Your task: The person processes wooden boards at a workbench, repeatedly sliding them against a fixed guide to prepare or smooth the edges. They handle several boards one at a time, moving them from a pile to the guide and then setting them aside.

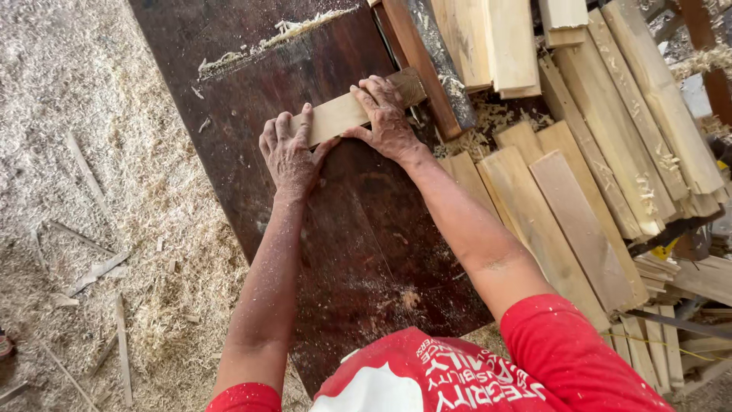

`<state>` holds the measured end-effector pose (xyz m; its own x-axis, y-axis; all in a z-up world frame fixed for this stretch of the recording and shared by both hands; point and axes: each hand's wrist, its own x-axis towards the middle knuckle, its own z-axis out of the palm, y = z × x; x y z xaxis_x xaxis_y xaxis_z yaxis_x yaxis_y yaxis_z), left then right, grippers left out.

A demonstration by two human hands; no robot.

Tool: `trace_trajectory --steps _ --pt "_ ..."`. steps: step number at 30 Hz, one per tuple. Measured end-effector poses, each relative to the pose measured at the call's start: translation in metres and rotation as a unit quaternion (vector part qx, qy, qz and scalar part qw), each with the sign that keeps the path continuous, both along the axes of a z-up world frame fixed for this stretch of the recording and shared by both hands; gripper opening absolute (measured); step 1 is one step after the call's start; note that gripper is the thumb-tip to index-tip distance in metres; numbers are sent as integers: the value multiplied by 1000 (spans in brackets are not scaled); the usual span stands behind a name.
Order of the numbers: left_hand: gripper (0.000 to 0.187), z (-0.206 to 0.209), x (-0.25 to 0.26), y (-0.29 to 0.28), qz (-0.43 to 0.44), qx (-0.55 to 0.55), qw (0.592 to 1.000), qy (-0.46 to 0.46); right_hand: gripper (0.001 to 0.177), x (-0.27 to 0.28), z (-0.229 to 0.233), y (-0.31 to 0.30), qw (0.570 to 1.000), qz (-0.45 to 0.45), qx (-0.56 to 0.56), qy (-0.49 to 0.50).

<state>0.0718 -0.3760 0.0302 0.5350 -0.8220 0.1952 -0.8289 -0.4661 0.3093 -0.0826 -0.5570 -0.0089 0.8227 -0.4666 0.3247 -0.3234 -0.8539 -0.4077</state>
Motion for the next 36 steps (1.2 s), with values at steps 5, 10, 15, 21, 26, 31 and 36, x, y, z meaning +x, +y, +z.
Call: trace_trajectory --steps 5,10,15,21,26,31,36 --pt "86 -7 20 -13 -3 -9 1000 -22 97 19 -9 -16 1000 9 -13 -8" --pt "85 -9 42 -32 -1 -1 1000 -20 97 39 -4 -34 1000 15 -17 -16" --pt "86 -12 56 -42 -7 -5 1000 -28 98 55 -12 -49 999 15 -32 -18" --pt "86 -14 77 -55 -7 -14 1000 -17 104 78 -18 -66 1000 10 -26 -1" --pt "86 -16 90 -68 0 -7 1000 -21 107 92 -17 -77 1000 7 -16 13" --pt "90 -9 92 -69 7 22 1000 13 106 94 -20 -73 999 -3 -47 1" --pt "91 -5 58 -17 -84 -1 996 4 103 38 -14 8 993 -109 -39 22"
